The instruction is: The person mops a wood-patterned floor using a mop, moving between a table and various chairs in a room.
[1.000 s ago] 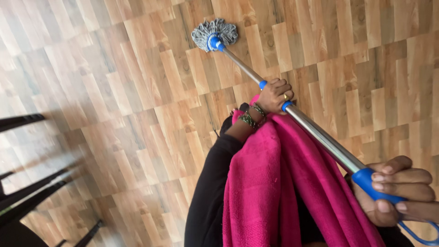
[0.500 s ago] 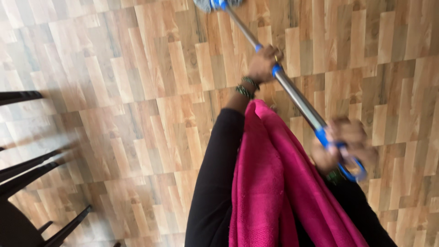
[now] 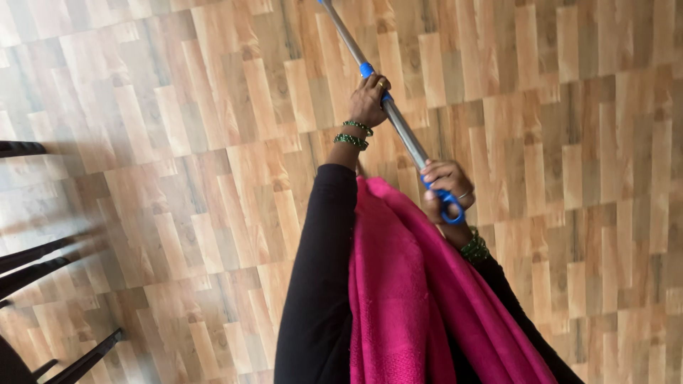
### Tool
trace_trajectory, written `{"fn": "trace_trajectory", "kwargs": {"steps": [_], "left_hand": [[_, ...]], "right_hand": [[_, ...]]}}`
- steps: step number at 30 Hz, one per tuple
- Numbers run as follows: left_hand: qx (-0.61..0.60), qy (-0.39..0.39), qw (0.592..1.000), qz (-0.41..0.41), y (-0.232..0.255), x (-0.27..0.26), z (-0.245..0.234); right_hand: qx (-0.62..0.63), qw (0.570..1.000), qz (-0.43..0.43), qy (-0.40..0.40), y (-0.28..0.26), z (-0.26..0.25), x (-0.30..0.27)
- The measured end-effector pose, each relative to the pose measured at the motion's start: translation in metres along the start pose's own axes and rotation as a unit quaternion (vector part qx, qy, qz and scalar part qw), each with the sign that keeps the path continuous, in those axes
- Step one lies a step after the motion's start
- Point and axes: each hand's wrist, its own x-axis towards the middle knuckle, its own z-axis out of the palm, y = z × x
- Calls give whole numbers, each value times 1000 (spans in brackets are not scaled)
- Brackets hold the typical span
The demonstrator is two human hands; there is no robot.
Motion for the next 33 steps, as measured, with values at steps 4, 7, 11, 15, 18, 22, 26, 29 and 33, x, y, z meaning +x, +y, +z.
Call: {"fn": "trace_trajectory", "kwargs": {"steps": [4, 7, 11, 15, 18, 22, 26, 29, 33], "left_hand": [[19, -57, 998, 11, 64, -45, -18], [54, -93, 994, 36, 116, -94, -30], [65, -55, 989, 120, 172, -170, -22], [82, -153, 975, 140, 234, -234, -25], [16, -127, 972, 196, 265, -270, -24], [-60, -156, 961, 219, 275, -299, -27], [-94, -77, 947, 298, 260, -315, -53], [-109, -29, 941, 320, 245, -303, -66], [-116, -15, 937, 328, 221, -267, -80]], "right_hand": [[49, 997, -14, 59, -45, -34, -40], [57, 998, 1, 36, -101, -72, -73], [51, 994, -22, 94, -161, -121, -122], [-35, 982, -159, 95, -213, -171, -150], [0, 982, -148, 118, -238, -207, -176], [-35, 980, -162, 110, -264, -217, -207], [53, 986, -126, 95, -286, -178, -224], [44, 979, -134, 145, -292, -154, -213], [80, 968, -125, 204, -271, -124, -173]]}}
